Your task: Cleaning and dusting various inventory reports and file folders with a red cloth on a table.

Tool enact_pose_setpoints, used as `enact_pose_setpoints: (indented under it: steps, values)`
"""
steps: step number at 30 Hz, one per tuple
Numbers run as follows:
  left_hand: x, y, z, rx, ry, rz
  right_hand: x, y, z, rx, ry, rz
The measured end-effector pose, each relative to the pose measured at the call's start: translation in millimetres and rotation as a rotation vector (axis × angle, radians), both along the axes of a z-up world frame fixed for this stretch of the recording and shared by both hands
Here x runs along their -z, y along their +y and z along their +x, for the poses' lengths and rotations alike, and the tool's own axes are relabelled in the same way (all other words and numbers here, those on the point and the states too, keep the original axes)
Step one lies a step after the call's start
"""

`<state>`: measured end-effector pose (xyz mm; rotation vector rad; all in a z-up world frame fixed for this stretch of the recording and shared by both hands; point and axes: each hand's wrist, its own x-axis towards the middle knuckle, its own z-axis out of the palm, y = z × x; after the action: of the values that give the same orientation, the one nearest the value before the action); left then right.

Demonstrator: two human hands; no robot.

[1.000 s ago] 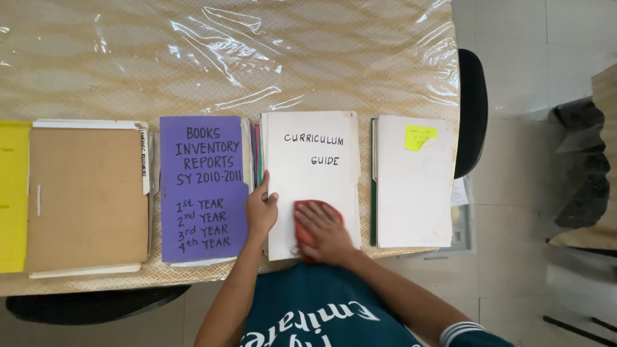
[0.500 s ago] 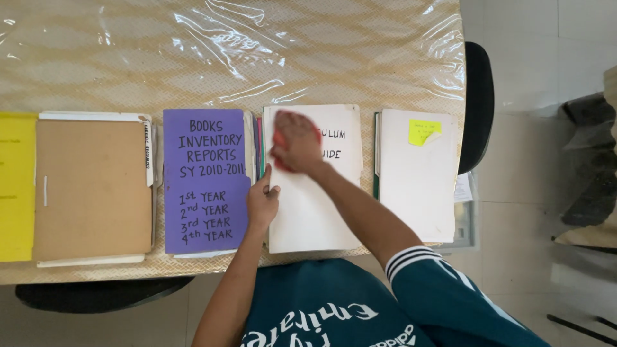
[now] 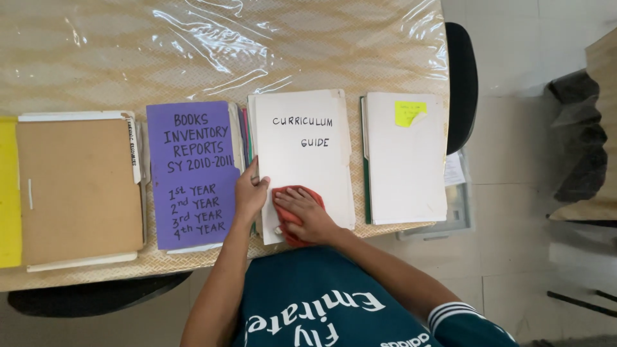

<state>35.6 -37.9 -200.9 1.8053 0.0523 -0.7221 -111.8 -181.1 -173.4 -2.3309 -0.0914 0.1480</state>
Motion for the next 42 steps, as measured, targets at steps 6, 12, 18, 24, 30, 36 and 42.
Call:
enact_pose_setpoints:
  steps: [6, 12, 18, 24, 30, 36, 42]
  values:
    - [-73.6, 1.3, -10.1, 0.021, -0.051, -0.207, -63.0, -1.3, 32.1, 0.605, 0.169, 0.777]
    - [-153.1, -9.2, -29.7, 0.34, -0.333, -0.395, -157.4, -19.8, 39.7, 0.594, -0.066, 0.867]
    - [-169.1, -10.3, -44.3, 0.316, -0.45, -0.126, -147.1, -68.4, 22.8, 0.819, -0.071, 1.199]
    - [-71.6, 14.3, -20.5, -0.118, 0.119, -0.076, -102.2, -98.4, 2.2, 0.823, -0.005, 1.532]
    - [-50.8, 3.5, -19.8, -0.111, 0.207, -0.065, -36.5, -128.8, -0.2, 1.004, -0.276, 0.616]
    - [21.5, -0.8, -25.9, -0.002, -0.074, 0.144, -41.1, -50.1, 44.5, 0.311, 0.076, -0.212]
    - [-22.0, -5.7, -29.9, -0.039, 0.057, 0.212, -6.9, -66.3, 8.8, -0.012, 0.114, -0.52]
